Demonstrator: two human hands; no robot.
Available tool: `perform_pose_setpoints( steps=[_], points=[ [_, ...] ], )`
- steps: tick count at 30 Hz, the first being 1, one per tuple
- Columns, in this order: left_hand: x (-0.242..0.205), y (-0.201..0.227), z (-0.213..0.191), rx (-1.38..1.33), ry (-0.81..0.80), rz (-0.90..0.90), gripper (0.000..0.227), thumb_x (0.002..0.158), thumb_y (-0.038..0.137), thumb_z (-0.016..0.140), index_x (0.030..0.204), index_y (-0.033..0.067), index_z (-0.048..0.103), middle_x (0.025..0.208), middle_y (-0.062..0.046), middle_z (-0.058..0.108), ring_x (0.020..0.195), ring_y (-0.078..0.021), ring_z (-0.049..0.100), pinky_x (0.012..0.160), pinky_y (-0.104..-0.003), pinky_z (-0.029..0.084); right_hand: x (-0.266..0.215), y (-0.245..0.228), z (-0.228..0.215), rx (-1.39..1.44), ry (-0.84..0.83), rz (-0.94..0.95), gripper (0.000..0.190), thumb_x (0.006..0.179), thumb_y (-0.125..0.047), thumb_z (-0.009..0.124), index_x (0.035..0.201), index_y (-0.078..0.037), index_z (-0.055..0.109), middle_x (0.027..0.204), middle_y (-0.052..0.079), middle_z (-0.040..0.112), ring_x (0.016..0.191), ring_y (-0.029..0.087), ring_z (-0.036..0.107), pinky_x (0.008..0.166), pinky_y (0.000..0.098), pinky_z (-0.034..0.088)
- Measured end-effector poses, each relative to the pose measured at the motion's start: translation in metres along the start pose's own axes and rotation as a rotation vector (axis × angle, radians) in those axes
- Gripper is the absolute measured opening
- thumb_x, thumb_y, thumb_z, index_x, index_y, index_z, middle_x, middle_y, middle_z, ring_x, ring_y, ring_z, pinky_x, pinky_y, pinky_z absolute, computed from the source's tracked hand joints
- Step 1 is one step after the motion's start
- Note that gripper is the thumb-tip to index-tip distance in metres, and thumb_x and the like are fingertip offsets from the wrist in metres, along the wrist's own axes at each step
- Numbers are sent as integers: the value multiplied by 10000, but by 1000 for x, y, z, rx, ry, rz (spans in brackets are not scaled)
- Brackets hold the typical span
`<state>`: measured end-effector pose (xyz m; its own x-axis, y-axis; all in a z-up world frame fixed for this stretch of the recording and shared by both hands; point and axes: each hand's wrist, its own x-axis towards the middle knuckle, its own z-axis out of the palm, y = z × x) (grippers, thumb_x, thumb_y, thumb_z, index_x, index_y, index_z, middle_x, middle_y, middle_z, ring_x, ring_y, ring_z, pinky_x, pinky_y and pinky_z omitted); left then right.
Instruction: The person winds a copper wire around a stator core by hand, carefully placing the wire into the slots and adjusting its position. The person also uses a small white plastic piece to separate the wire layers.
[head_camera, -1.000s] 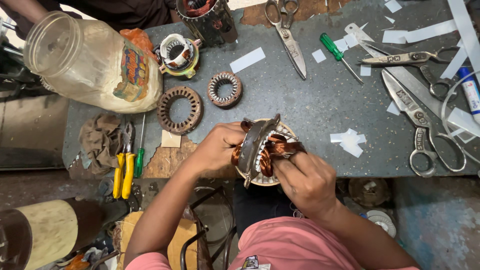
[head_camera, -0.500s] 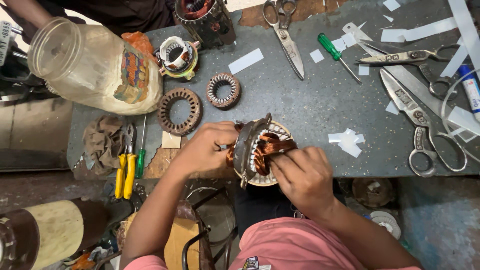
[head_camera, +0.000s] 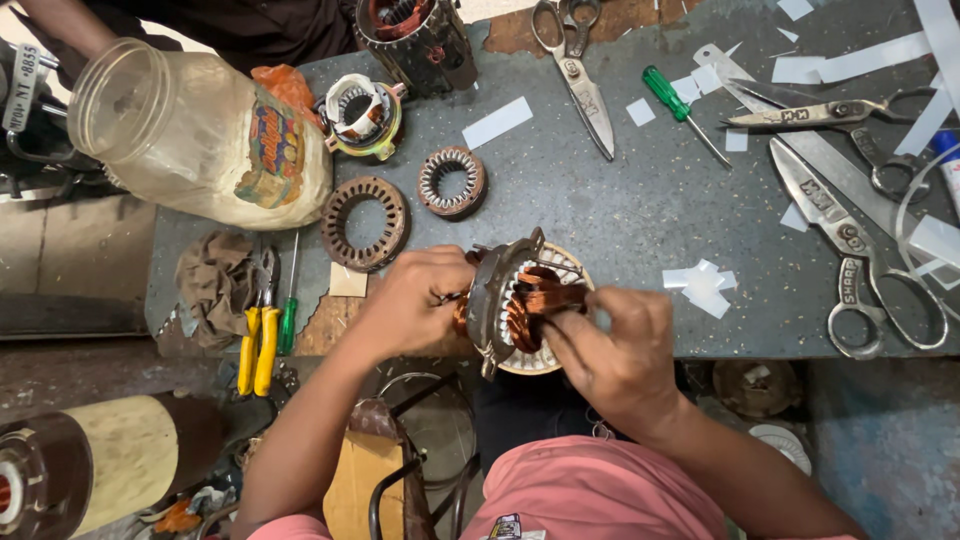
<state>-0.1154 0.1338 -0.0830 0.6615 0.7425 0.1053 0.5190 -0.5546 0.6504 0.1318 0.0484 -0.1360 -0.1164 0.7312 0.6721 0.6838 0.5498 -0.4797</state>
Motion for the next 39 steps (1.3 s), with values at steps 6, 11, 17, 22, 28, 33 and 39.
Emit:
perform_pose_setpoints(
  steps=[6, 11, 17, 22, 28, 33, 39],
  points=[
    [3, 11, -17, 72, -131, 27, 284, 627, -69, 635, 896, -17, 708, 893, -210, 673, 936, -390, 634, 837, -480, 509, 2, 9, 2, 130, -109, 69, 203, 765, -161, 839, 906, -44, 752, 1123, 121, 654, 1019, 316, 580, 919, 467, 411],
    [4, 11, -15, 61, -168, -51, 128, 712, -50, 673, 835, -19, 689, 843, -178, 656, 865, -365, 656, 760, -454, 517, 9, 14, 0, 170, -137, 31, 160, 773, -163, 835, 859, -60, 750, 1086, 111, 655, 979, 298, 581, 904, 464, 398],
    [6, 25, -13, 276, -99, -58, 189, 637, 43, 758, 815, 12, 704, 806, -138, 660, 817, -351, 673, 723, -447, 540, 9, 12, 3, 171, -121, 72, 177, 773, -160, 837, 892, -50, 764, 1079, 105, 660, 984, 297, 583, 912, 464, 394],
    [11, 42, -23, 380, -178, -54, 390, 527, 197, 867, 845, 26, 719, 821, -132, 675, 859, -349, 676, 732, -455, 545, 10, 10, 6, 207, -105, 80, 169, 767, -143, 831, 910, -77, 768, 1083, 100, 661, 1001, 295, 583, 928, 458, 398],
    [18, 42, -24, 382, -298, -43, 459, 556, 233, 892, 891, -13, 697, 907, -168, 676, 950, -374, 637, 839, -470, 514, 13, 14, 1, 199, -190, 23, 198, 772, -148, 821, 907, -42, 722, 1115, 137, 648, 1023, 321, 582, 963, 498, 386],
    [15, 41, -24, 369, -267, -8, 499, 557, 219, 877, 959, -16, 700, 900, -157, 674, 927, -356, 647, 835, -448, 519, 16, 13, -2, 159, -224, 1, 197, 784, -161, 804, 877, -21, 702, 1127, 156, 645, 1033, 336, 582, 967, 515, 382],
    [16, 48, -24, 430, -261, -4, 495, 537, 227, 885, 927, -13, 696, 900, -140, 674, 915, -346, 643, 810, -447, 519, 11, 11, -1, 216, -193, 66, 207, 777, -154, 807, 918, -26, 726, 1119, 150, 645, 1037, 336, 583, 946, 499, 399]
  ],
)
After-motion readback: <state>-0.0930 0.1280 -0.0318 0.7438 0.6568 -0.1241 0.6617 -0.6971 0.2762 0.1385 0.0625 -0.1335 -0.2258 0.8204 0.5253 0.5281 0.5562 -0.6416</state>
